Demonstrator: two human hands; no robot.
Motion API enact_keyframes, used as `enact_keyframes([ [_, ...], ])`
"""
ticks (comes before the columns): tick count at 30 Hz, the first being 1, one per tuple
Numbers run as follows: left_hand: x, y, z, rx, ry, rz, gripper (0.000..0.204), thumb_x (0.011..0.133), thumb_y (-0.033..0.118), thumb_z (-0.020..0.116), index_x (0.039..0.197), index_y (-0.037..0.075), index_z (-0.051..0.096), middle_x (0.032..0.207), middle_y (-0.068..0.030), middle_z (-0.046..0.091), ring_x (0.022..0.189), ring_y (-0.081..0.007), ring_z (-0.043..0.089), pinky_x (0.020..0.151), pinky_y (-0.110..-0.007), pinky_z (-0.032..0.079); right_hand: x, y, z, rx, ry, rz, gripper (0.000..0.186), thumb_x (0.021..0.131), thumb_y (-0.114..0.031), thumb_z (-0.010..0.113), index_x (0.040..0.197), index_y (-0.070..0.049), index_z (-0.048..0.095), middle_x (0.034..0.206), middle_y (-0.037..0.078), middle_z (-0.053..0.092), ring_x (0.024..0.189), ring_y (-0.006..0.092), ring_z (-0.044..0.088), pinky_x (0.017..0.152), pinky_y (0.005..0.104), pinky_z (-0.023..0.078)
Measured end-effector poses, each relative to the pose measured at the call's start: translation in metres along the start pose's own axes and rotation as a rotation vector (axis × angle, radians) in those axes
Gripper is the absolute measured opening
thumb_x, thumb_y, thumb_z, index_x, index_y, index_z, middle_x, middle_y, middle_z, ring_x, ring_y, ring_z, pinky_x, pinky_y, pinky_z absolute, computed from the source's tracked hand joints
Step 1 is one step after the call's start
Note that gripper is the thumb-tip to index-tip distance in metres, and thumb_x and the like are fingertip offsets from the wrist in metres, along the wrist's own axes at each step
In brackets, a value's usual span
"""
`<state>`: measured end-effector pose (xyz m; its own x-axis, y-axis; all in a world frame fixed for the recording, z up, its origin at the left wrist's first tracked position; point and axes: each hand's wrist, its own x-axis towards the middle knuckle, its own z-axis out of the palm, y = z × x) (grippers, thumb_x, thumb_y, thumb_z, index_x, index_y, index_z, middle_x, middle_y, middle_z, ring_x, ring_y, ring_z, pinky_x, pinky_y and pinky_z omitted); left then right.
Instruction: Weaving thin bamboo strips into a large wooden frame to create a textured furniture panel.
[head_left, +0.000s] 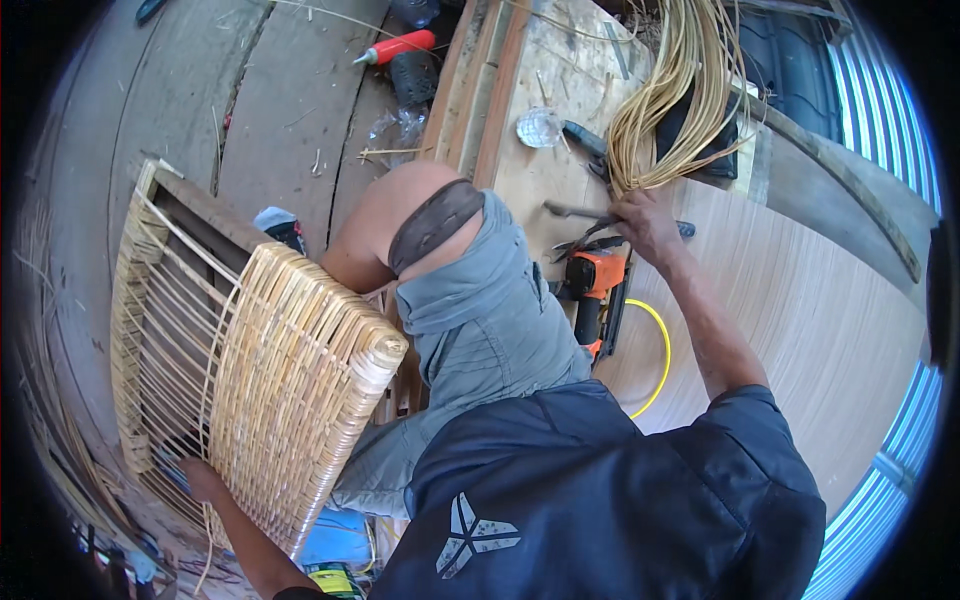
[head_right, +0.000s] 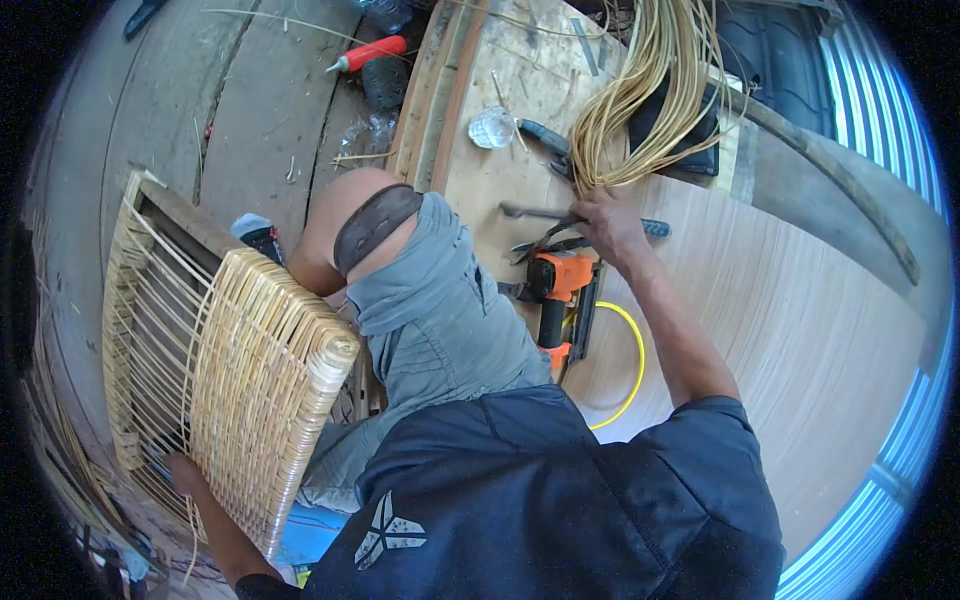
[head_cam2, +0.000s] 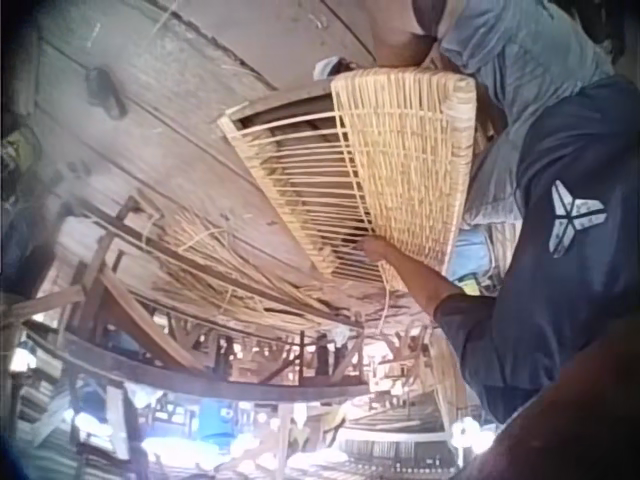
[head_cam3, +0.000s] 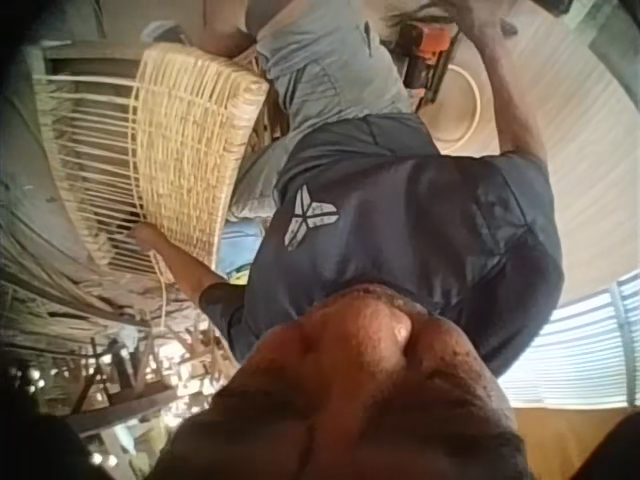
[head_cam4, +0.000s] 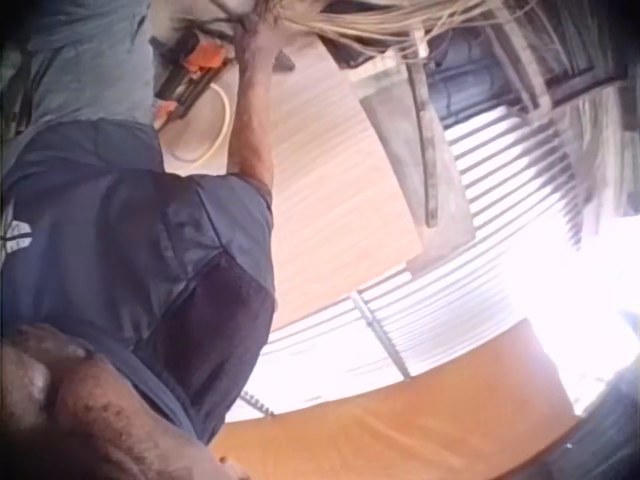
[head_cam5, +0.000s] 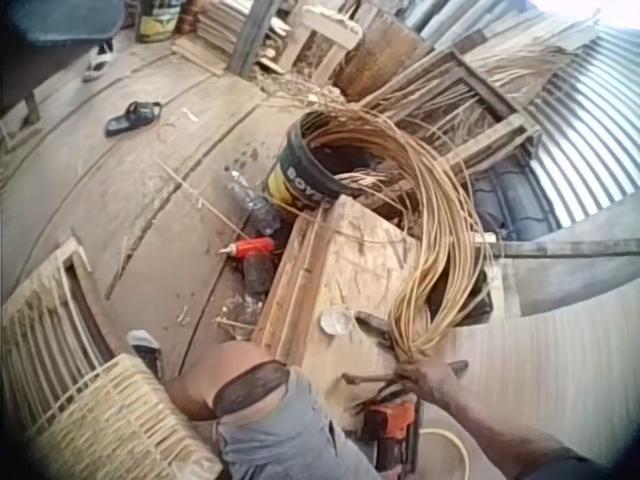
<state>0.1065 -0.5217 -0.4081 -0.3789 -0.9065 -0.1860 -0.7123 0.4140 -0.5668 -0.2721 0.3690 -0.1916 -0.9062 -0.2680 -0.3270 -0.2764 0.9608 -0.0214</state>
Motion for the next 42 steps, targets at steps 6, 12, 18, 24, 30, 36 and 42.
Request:
enact_keyframes([
  [6, -0.033, 0.045, -0.058, 0.035, -0.013, 0.231, 0.033, 0.095, 0.034, 0.036, 0.103, 0.006, 0.053, 0.078, -0.022, 0.065, 0.073, -0.0395, 0.063, 0.06, -0.048, 0.05, 0.048, 0.004, -0.011, 0.345, -0.1, 0.328, 0.026, 0.08, -0.017, 0.061, 0.103, -0.007, 0.062, 0.104, 0.017, 0.058, 0.1, 0.0337, 0.055, 0.083, 0.0387, 0.044],
  [12, -0.031, 0.028, -0.055, -0.036, -0.087, 0.309, 0.04, 0.094, 0.039, 0.033, 0.103, 0.005, 0.053, 0.086, -0.0236, 0.064, 0.08, -0.041, 0.062, 0.07, -0.052, 0.048, 0.109, 0.0, 0.006, 0.055, -0.065, 0.146, 0.031, 0.081, -0.018, 0.06, 0.106, -0.001, 0.055, 0.102, 0.019, 0.058, 0.097, 0.0366, 0.055, 0.084, 0.0404, 0.044],
  [18, -0.033, 0.024, -0.088, 0.018, -0.237, 0.588, 0.028, 0.087, 0.021, 0.041, 0.101, 0.005, 0.059, 0.099, -0.0217, 0.062, 0.091, -0.0392, 0.06, 0.073, -0.049, 0.048, 0.106, 0.043, 0.021, -0.153, 0.029, 0.219, 0.03, 0.083, -0.014, 0.051, 0.11, 0.0, 0.053, 0.108, 0.024, 0.056, 0.101, 0.0392, 0.053, 0.085, 0.0432, 0.045],
  [24, -0.057, 0.06, -0.144, -0.017, -0.429, 0.294, 0.05, 0.095, 0.036, 0.026, 0.109, 0.002, 0.059, 0.104, -0.0217, 0.062, 0.094, -0.0397, 0.06, 0.083, -0.051, 0.046, 0.148, -0.066, -0.061, 0.988, 0.188, 0.628, 0.014, 0.091, -0.021, 0.048, 0.088, -0.007, 0.05, 0.067, 0.0, 0.046, 0.054, 0.01, 0.046, 0.043, 0.0235, 0.037],
  [30, -0.054, 0.047, -0.1, -0.163, -0.339, 0.28, 0.047, 0.093, 0.036, 0.031, 0.1, 0.001, 0.063, 0.099, -0.0207, 0.064, 0.087, -0.0398, 0.061, 0.078, -0.049, 0.048, 0.201, -0.246, -0.096, 1.308, -0.083, 0.3, 0.02, 0.092, -0.027, 0.048, 0.09, -0.007, 0.053, 0.067, -0.002, 0.048, 0.052, 0.0059, 0.045, 0.041, 0.0201, 0.033],
  [36, -0.059, 0.042, -0.1, -0.419, -0.263, 0.106, 0.048, 0.091, 0.039, 0.034, 0.09, 0.002, 0.065, 0.091, -0.0243, 0.062, 0.087, -0.0423, 0.059, 0.077, -0.05, 0.046, 0.251, -0.362, -0.052, 0.762, -0.811, -0.066, 0.026, 0.092, -0.031, 0.048, 0.081, -0.008, 0.053, 0.064, -0.001, 0.045, 0.048, 0.0066, 0.044, 0.041, 0.0213, 0.032],
  [42, -0.053, 0.059, -0.099, -0.475, -0.243, 0.118, 0.046, 0.091, 0.039, 0.034, 0.093, 0.005, 0.065, 0.092, -0.0243, 0.062, 0.09, -0.0424, 0.058, 0.078, -0.05, 0.045, 0.303, -0.376, 0.033, 1.003, -0.422, -0.362, 0.025, 0.089, -0.029, 0.049, 0.08, -0.006, 0.052, 0.065, 0.001, 0.048, 0.052, 0.0088, 0.048, 0.046, 0.0233, 0.037],
])
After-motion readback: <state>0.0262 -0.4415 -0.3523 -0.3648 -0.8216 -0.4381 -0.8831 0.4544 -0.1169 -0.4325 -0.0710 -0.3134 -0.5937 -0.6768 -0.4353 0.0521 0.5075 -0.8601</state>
